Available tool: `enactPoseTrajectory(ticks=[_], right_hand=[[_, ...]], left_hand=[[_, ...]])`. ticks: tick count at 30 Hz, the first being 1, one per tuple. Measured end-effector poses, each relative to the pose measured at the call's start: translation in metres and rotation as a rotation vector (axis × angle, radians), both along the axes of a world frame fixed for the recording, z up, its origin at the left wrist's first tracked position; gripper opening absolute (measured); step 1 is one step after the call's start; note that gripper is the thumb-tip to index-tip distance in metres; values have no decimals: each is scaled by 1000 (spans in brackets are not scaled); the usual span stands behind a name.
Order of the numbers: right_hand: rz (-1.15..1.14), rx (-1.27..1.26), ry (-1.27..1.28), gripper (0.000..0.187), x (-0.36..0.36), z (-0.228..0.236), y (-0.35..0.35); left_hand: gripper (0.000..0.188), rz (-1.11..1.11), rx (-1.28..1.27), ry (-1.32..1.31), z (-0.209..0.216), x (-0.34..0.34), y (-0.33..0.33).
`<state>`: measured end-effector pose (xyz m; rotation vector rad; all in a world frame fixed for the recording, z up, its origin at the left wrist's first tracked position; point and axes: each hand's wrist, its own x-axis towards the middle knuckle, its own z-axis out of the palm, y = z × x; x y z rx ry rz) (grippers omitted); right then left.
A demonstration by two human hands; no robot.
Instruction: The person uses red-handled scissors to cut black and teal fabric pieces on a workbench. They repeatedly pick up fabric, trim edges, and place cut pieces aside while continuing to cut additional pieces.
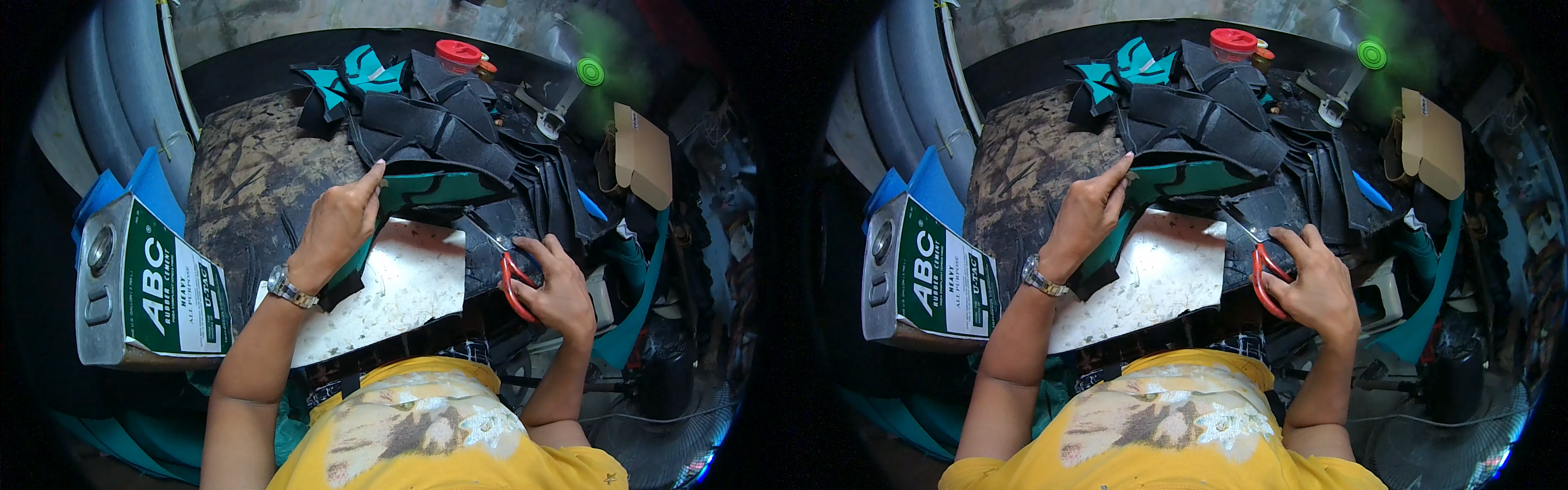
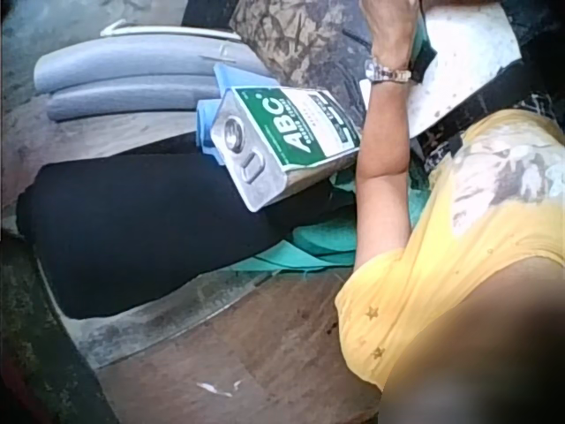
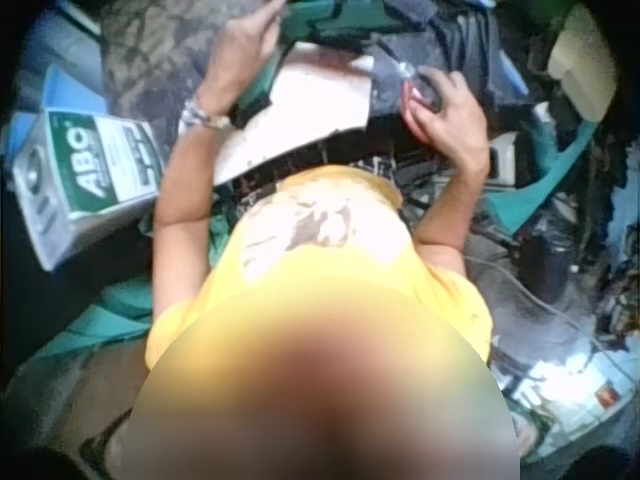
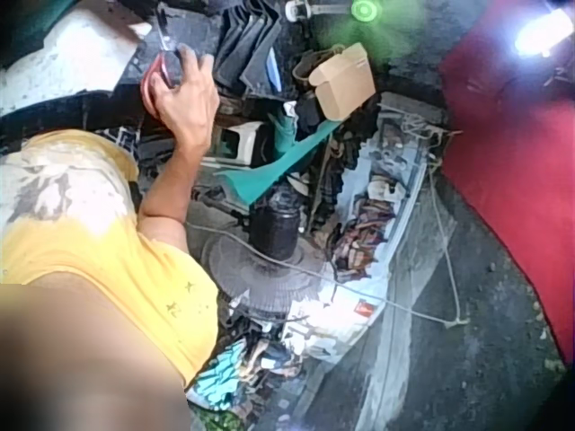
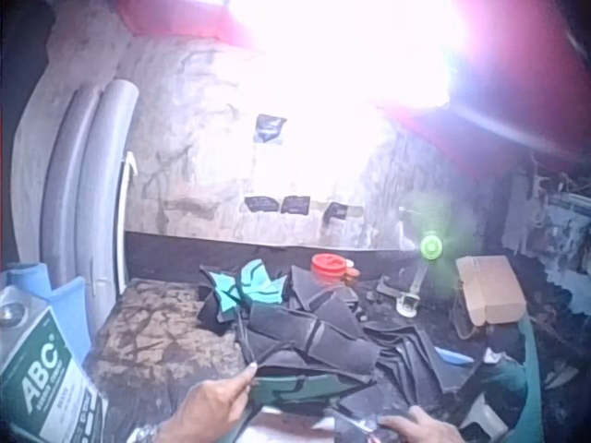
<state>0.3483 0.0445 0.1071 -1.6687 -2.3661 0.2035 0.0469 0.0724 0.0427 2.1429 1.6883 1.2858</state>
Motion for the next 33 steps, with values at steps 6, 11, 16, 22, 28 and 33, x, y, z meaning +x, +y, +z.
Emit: enactPoseTrajectory(ticks=[6, 11, 16, 22, 28, 33], right_hand=[[30, 3, -48, 50, -1, -3, 1], [44, -60, -51, 49, 2, -3, 0], [126, -97, 93, 47, 5, -15, 0], [-34, -676, 1060, 46, -18, -45, -1], [56, -587, 1034, 60, -26, -57, 4], [74, -344, 700, 72, -18, -58, 20]], left_hand=[[39, 9, -24, 14, -1, -1, 1], [38, 10, -7, 31, -3, -1, 1], [35, 7, -27, -197, -6, -4, 6], [32, -123, -210, -747, -6, -17, 15], [26, -216, -508, -890, 7, -27, 6], [27, -272, -637, -899, 13, -22, 3]])
